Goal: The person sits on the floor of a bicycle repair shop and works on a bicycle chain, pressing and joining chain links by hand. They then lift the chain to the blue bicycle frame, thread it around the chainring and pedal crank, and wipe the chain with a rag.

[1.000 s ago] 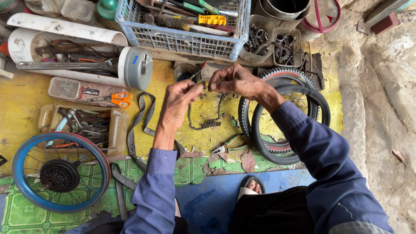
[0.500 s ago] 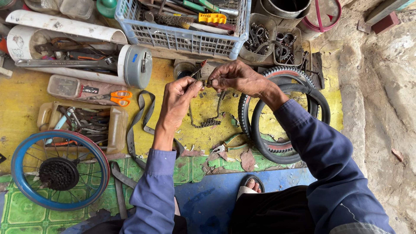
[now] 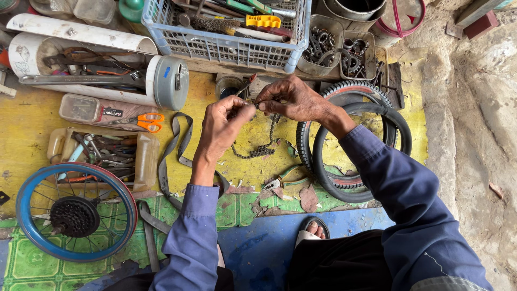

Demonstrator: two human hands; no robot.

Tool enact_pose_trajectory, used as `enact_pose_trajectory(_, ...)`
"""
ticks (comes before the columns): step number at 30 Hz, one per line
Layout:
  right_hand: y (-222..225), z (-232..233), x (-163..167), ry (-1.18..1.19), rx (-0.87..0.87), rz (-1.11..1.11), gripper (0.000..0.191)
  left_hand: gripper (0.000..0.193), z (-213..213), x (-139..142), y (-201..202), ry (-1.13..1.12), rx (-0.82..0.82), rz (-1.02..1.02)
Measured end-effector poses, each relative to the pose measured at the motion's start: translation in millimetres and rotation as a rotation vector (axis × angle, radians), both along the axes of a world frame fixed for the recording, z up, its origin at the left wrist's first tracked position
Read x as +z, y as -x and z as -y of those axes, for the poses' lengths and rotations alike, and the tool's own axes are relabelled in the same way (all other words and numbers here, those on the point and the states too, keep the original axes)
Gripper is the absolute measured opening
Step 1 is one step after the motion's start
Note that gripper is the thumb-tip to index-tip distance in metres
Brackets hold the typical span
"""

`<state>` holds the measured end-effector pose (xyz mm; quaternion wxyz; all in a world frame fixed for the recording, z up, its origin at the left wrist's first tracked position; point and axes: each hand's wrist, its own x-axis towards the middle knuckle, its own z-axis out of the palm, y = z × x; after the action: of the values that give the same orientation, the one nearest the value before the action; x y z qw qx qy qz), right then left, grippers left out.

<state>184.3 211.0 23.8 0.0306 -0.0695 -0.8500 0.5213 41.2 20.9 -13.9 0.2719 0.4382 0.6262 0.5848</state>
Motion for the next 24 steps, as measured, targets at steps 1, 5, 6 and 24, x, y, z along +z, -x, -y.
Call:
enact_pose_trajectory(1, 0.5, 1.0, -0.2, -0.033, 0.014, -0.015, 0.023, 0.024, -0.1, -0.2, -0.4, 0.05, 0.018, 0.014)
enact_pose_trajectory(5, 2.2, 2.1, -2.9, -0.113, 0.053, -0.072, 0.023, 0.018, -2.4, -7.3, -0.8, 0.038, 0.02, 0.174)
enact_pose_trajectory(6, 2.5, 1.6, -3.5, -0.12, 0.058, -0.083, 0.023, 0.016, -3.6, -10.2, -0.5, -0.018, 0.002, 0.24)
enact_pose_trajectory(24, 0.6, -1.6, -23.8, 0.193, 0.125, -0.035, 0.025, 0.004, -1.8, -26.3, 5.1, -0.274, -0.026, 0.745)
